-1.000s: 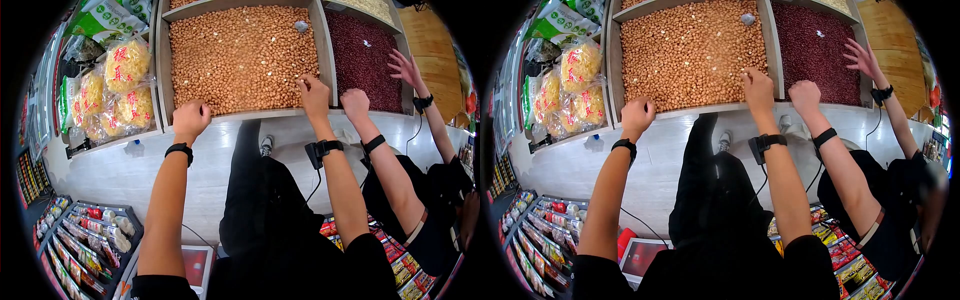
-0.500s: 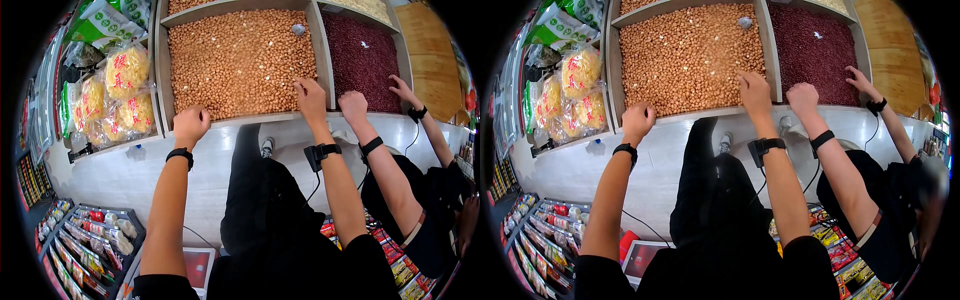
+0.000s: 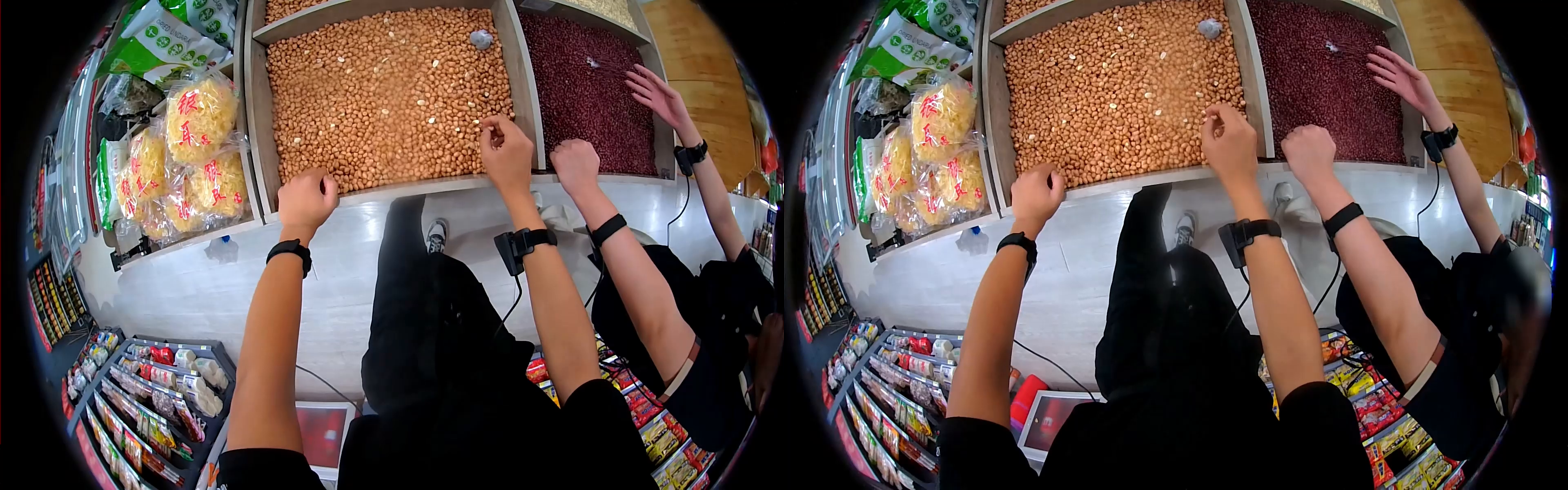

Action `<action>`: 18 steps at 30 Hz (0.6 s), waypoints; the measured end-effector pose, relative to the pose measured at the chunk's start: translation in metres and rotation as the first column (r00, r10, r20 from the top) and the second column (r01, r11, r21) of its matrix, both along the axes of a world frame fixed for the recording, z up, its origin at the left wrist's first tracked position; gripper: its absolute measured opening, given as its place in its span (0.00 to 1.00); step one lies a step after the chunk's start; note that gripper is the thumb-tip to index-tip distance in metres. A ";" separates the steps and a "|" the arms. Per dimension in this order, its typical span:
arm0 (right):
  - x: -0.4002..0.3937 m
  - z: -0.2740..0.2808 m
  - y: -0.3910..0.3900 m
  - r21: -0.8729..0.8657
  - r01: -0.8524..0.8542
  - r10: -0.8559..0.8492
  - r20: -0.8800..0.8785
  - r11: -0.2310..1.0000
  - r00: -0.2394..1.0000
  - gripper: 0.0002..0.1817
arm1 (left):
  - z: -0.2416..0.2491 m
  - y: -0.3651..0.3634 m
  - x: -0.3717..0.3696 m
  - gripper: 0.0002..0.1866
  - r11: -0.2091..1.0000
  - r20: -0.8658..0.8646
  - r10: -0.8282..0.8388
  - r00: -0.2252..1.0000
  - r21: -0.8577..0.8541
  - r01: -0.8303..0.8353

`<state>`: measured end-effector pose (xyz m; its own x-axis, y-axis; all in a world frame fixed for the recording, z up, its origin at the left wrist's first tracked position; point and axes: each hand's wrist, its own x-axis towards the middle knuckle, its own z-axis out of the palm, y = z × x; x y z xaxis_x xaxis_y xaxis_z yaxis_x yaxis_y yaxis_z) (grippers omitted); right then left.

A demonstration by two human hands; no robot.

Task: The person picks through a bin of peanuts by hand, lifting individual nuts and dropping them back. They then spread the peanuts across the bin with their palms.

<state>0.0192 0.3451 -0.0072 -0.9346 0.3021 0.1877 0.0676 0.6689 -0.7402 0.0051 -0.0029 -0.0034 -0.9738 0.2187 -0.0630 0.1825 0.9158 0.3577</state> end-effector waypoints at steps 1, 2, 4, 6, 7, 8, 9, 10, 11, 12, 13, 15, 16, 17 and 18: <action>0.000 0.000 0.000 -0.012 0.029 -0.028 0.038 1.000 0.999 0.07 | 0.000 0.000 0.000 0.12 1.000 -0.002 0.002 1.000 0.008 -0.002; 0.000 0.001 0.000 -0.012 0.030 -0.029 0.038 0.999 0.999 0.07 | 0.000 0.001 0.000 0.12 1.000 -0.002 0.001 1.000 0.008 -0.001; 0.000 0.003 -0.001 -0.018 0.024 -0.023 0.064 1.000 0.998 0.07 | 0.002 0.001 -0.001 0.12 0.999 0.011 -0.008 1.000 -0.032 0.008; -0.001 0.003 -0.001 -0.026 0.029 -0.027 0.060 0.999 0.998 0.07 | 0.001 0.000 -0.003 0.12 1.000 0.004 -0.002 1.000 -0.027 0.003; 0.000 0.002 -0.001 -0.032 0.033 -0.031 0.057 0.999 0.998 0.06 | -0.001 -0.001 -0.001 0.12 1.000 0.000 0.003 1.000 -0.021 -0.003; 0.001 0.001 -0.001 -0.032 0.030 -0.028 0.062 0.999 0.998 0.06 | -0.002 -0.002 0.001 0.12 1.000 0.005 0.006 1.000 -0.021 -0.006; 0.001 0.000 0.000 -0.019 0.005 -0.004 0.045 1.000 0.999 0.06 | -0.001 -0.002 0.001 0.13 0.999 0.009 0.004 1.000 -0.032 -0.004; 0.000 0.001 0.002 -0.002 -0.017 0.017 0.024 1.000 1.000 0.06 | 0.000 -0.001 -0.001 0.13 0.999 0.010 -0.002 1.000 -0.040 0.002; 0.001 0.003 0.003 0.008 -0.009 0.009 0.019 1.000 1.000 0.06 | 0.003 0.001 -0.001 0.13 0.998 0.010 0.015 1.000 -0.062 -0.014; 0.001 0.005 0.002 -0.022 -0.024 0.025 0.042 0.999 0.999 0.05 | 0.004 0.002 0.000 0.13 0.999 -0.002 -0.003 1.000 -0.042 0.002; 0.000 0.006 0.004 -0.048 -0.036 0.039 0.058 0.998 0.998 0.05 | 0.002 0.001 0.000 0.13 0.998 0.003 -0.006 1.000 -0.055 0.006; -0.001 0.000 0.006 -0.009 -0.032 0.032 0.037 0.999 0.999 0.05 | 0.000 0.000 -0.001 0.13 0.998 -0.006 -0.020 1.000 -0.053 0.020; -0.001 -0.001 0.006 0.001 -0.048 0.048 0.034 0.999 0.998 0.05 | 0.001 0.000 -0.002 0.13 0.998 0.003 -0.023 1.000 -0.065 0.023; -0.001 -0.002 0.007 0.012 -0.041 0.041 0.023 0.999 0.999 0.05 | 0.001 0.000 -0.001 0.13 0.996 0.013 -0.020 1.000 -0.082 0.021; -0.001 -0.002 0.006 -0.002 -0.041 0.041 0.046 0.999 0.998 0.05 | 0.001 0.001 0.000 0.13 0.997 0.002 -0.026 1.000 -0.076 0.026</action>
